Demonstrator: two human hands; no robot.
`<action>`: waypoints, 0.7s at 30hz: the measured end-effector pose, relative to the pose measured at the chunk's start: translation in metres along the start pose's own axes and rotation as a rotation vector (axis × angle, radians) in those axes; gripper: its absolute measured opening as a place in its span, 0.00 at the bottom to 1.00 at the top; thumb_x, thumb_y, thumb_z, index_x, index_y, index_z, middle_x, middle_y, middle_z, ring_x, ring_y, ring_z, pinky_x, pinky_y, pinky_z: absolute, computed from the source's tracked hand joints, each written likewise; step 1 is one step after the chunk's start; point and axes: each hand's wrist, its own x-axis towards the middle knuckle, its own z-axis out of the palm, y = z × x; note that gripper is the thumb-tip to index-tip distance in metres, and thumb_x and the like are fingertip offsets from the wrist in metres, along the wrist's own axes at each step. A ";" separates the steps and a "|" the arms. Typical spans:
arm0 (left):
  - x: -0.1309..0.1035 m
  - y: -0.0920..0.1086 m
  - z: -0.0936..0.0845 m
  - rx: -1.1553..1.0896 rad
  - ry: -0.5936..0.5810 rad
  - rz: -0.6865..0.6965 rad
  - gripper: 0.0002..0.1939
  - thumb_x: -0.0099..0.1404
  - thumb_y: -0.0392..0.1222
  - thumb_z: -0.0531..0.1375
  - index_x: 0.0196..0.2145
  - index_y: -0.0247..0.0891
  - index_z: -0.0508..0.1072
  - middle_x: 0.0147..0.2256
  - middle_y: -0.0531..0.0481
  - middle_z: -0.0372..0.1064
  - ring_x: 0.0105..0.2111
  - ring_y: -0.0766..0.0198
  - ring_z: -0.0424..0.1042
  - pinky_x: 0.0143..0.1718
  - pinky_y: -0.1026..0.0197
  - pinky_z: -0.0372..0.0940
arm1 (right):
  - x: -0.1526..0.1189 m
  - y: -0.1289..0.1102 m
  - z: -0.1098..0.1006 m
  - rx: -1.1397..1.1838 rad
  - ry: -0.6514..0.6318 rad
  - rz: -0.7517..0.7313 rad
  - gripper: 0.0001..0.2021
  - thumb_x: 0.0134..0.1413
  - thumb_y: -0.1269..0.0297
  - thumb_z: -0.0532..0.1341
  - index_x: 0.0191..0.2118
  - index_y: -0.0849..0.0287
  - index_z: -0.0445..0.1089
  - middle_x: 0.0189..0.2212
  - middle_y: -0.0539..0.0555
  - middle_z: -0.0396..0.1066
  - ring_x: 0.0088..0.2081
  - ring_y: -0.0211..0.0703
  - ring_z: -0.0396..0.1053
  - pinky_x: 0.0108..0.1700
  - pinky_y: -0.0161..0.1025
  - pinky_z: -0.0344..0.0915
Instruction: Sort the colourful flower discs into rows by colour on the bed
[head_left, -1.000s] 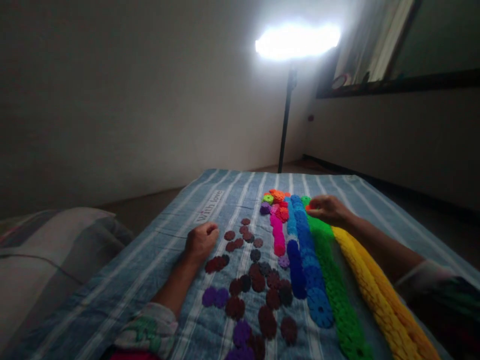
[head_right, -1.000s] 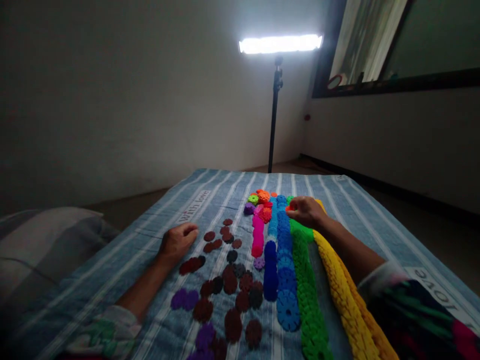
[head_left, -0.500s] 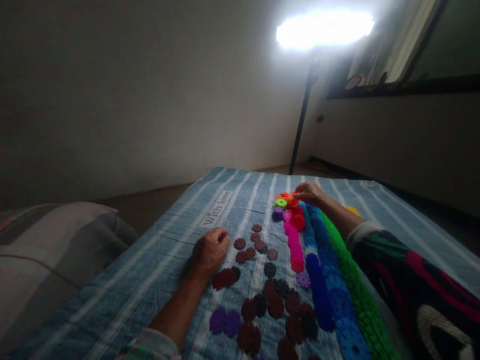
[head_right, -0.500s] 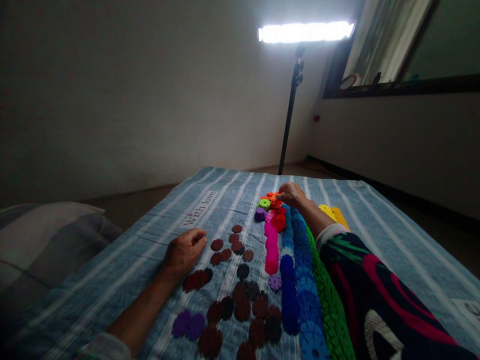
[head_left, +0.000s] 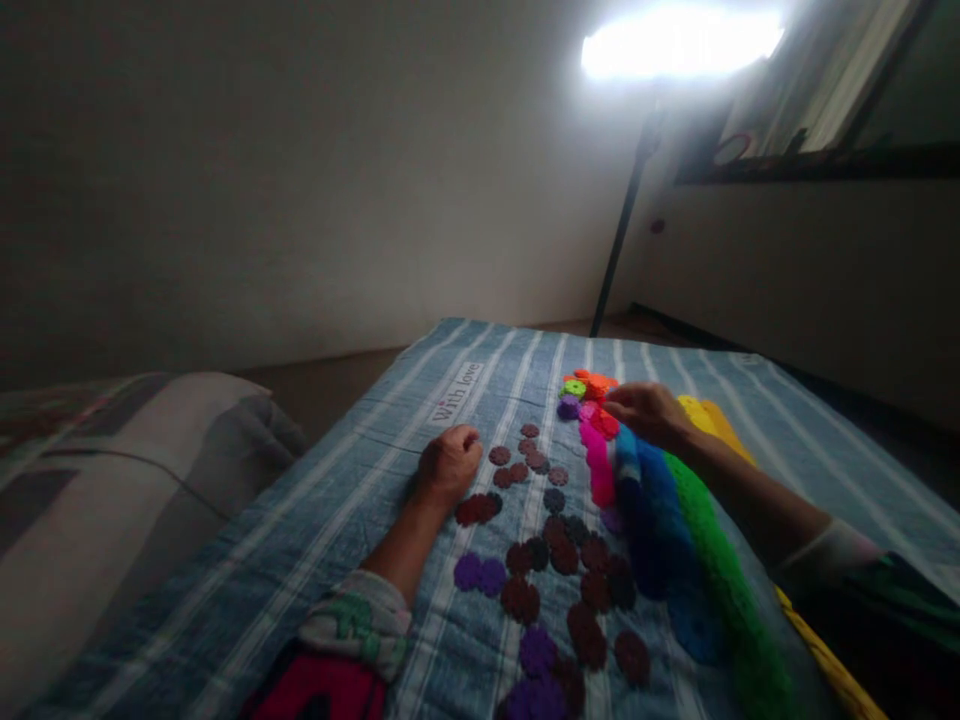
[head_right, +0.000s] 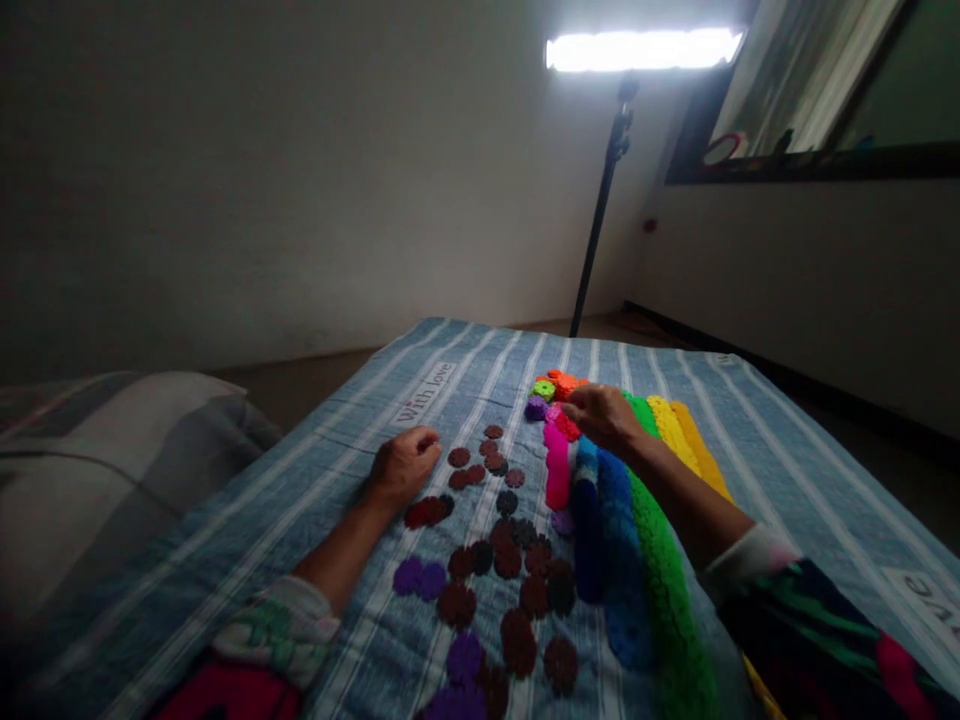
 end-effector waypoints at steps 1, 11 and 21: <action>0.000 0.000 0.000 0.000 -0.008 0.003 0.10 0.59 0.37 0.54 0.33 0.38 0.76 0.34 0.47 0.77 0.36 0.61 0.74 0.38 0.64 0.64 | -0.016 -0.011 0.002 0.009 -0.018 -0.025 0.14 0.55 0.61 0.56 0.23 0.60 0.72 0.21 0.51 0.67 0.25 0.37 0.62 0.28 0.34 0.53; -0.002 0.003 0.004 -0.027 0.017 0.152 0.11 0.59 0.35 0.54 0.29 0.38 0.76 0.33 0.46 0.76 0.36 0.61 0.74 0.39 0.64 0.64 | -0.186 -0.119 0.038 0.070 -0.114 -0.344 0.10 0.54 0.75 0.57 0.24 0.59 0.68 0.24 0.49 0.67 0.23 0.33 0.60 0.25 0.33 0.49; -0.001 0.006 0.010 -0.065 -0.018 0.232 0.08 0.58 0.37 0.56 0.28 0.37 0.76 0.32 0.47 0.76 0.34 0.62 0.72 0.39 0.63 0.64 | -0.224 -0.094 0.040 -0.138 0.053 -0.255 0.13 0.61 0.69 0.53 0.26 0.57 0.69 0.23 0.49 0.66 0.22 0.36 0.61 0.26 0.36 0.46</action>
